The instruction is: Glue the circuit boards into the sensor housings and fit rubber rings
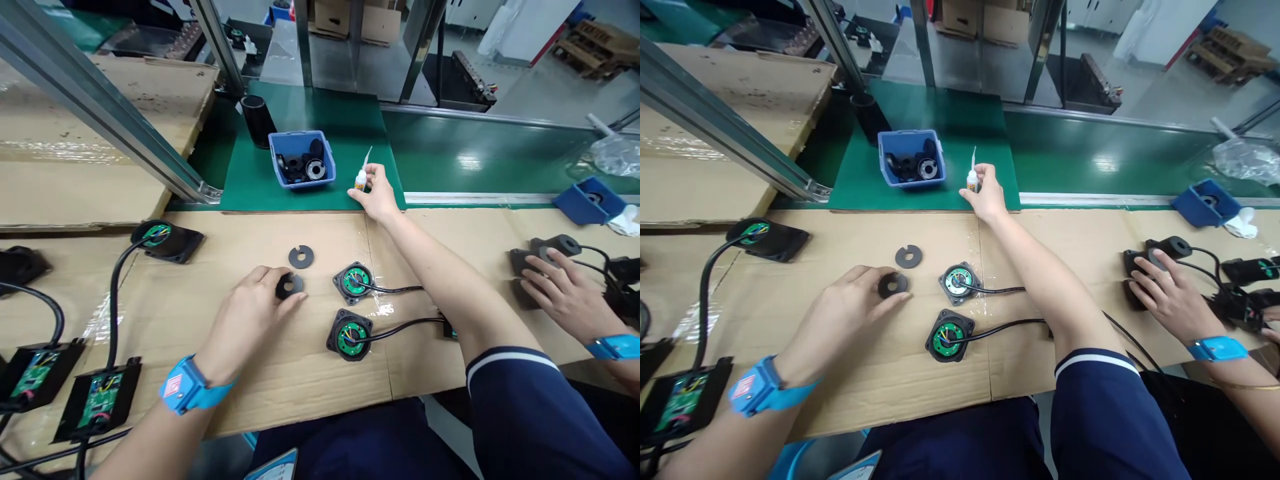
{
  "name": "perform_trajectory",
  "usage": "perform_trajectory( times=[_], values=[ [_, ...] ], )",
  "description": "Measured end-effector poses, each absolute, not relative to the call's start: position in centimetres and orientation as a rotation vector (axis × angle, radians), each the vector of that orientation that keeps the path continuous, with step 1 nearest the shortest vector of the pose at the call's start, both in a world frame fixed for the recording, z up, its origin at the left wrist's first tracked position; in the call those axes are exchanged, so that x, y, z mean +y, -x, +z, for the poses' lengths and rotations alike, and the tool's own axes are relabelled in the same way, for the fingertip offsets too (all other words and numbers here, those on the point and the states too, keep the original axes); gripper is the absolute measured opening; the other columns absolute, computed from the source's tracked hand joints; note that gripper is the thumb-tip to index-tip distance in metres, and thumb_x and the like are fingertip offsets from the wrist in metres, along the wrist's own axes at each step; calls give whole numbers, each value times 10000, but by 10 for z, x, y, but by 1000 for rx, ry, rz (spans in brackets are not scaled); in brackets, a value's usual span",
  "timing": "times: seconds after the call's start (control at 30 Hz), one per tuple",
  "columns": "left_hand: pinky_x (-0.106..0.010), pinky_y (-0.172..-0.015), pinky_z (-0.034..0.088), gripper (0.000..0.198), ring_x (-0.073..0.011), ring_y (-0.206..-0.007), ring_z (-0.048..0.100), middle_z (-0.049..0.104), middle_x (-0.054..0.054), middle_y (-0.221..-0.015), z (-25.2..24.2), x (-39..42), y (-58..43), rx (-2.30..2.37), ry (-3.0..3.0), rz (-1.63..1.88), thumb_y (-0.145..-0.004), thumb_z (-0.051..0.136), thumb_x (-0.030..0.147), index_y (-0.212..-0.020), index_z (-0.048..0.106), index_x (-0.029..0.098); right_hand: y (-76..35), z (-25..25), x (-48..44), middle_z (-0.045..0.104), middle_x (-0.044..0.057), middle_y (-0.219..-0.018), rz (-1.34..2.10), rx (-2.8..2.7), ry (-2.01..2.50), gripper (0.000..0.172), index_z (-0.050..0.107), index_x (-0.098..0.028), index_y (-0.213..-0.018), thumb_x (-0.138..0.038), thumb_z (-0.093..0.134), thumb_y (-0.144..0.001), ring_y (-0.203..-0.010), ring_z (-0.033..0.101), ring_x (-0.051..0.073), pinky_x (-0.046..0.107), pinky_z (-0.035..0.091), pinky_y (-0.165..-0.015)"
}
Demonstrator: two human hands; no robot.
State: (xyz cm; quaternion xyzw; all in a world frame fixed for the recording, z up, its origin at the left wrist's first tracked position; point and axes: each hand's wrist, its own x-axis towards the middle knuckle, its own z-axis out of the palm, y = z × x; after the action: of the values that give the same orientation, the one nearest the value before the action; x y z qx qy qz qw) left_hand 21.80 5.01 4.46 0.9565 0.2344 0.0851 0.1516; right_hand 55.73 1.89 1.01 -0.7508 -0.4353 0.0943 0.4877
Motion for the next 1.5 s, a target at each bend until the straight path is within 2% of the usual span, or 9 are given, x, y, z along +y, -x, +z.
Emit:
perform_trajectory(
  times=[0.1, 0.23, 0.3, 0.47, 0.57, 0.7, 0.8, 1.03, 1.5],
  values=[
    [-391, -885, 570, 444, -235, -960, 682, 663, -105, -1138, 47, 46, -211, 459, -2538, 494, -982, 572, 466, -1312, 546, 171, -532, 39, -24, 530, 129, -1412, 171, -965, 1815, 633, 433, -231, -1291, -319, 811, -790, -1317, 534, 266, 469, 443, -1122],
    [-386, -943, 560, 475, -227, -1078, 678, 661, -108, -1237, 43, 23, -213, 226, -2262, 587, -1001, 559, 448, -1410, 445, 234, -463, 83, -119, 671, 33, -1091, 195, -1119, 1683, 242, 557, -245, -1152, -328, 659, -949, -997, 668, 169, 350, 551, -916],
    [-400, -979, 556, 487, -234, -1139, 673, 657, -113, -1261, 37, 8, -221, 107, -2098, 561, -1011, 541, 451, -1437, 406, 259, -429, 91, -163, 700, 17, -981, 291, -1280, 1767, 148, 610, -236, -1073, -317, 656, -959, -931, 679, 161, 325, 552, -858],
    [-362, -873, 604, 550, -211, -1030, 716, 666, -84, -1129, 18, -24, -243, -116, -1672, 537, -1011, 495, 528, -1471, 321, 282, -387, 72, -211, 745, 68, -1031, 279, -1533, 1935, 231, 613, -198, -1149, -369, 597, -995, -940, 698, 209, 376, 544, -838],
    [-341, -821, 599, 572, -188, -927, 708, 646, -56, -1044, 10, -37, -247, -57, -1695, 600, -1005, 511, 527, -1478, 307, 279, -383, 62, -208, 729, 39, -873, 254, -1524, 1976, 139, 636, -193, -1001, -298, 548, -1022, -793, 679, 172, 329, 544, -755],
    [-369, -800, 596, 618, -205, -929, 683, 606, -77, -1096, 3, -50, -241, 91, -1795, 710, -983, 542, 542, -1488, 285, 296, -382, 60, -202, 686, 16, -741, -79, -1572, 1890, 104, 636, -196, -895, -264, 646, -973, -669, 602, 149, 298, 507, -641],
    [-397, -837, 590, 575, -218, -983, 658, 563, -89, -1156, 9, -51, -230, 164, -1799, 735, -993, 525, 534, -1474, 315, 298, -381, 59, -203, 695, 15, -734, -200, -1613, 1841, 90, 645, -193, -909, -263, 671, -959, -648, 597, 147, 313, 484, -619],
    [-326, -988, 545, 457, -204, -1140, 605, 587, -73, -1269, 69, -28, -196, 388, -2274, 583, -935, 672, 261, -1370, 532, 236, -385, 51, -209, 706, 25, -740, -187, -1641, 1791, 89, 675, -173, -937, -248, 719, -923, -654, 592, 146, 311, 462, -612],
    [-336, -948, 601, 470, -202, -1065, 654, 675, -71, -1154, 78, -32, -213, 13, -2574, 307, -991, 602, 341, -1433, 528, 202, -391, 47, -211, 703, 5, -716, -160, -1668, 1741, 117, 669, -176, -940, -257, 745, -904, -628, 598, 141, 320, 456, -588]
  ],
)
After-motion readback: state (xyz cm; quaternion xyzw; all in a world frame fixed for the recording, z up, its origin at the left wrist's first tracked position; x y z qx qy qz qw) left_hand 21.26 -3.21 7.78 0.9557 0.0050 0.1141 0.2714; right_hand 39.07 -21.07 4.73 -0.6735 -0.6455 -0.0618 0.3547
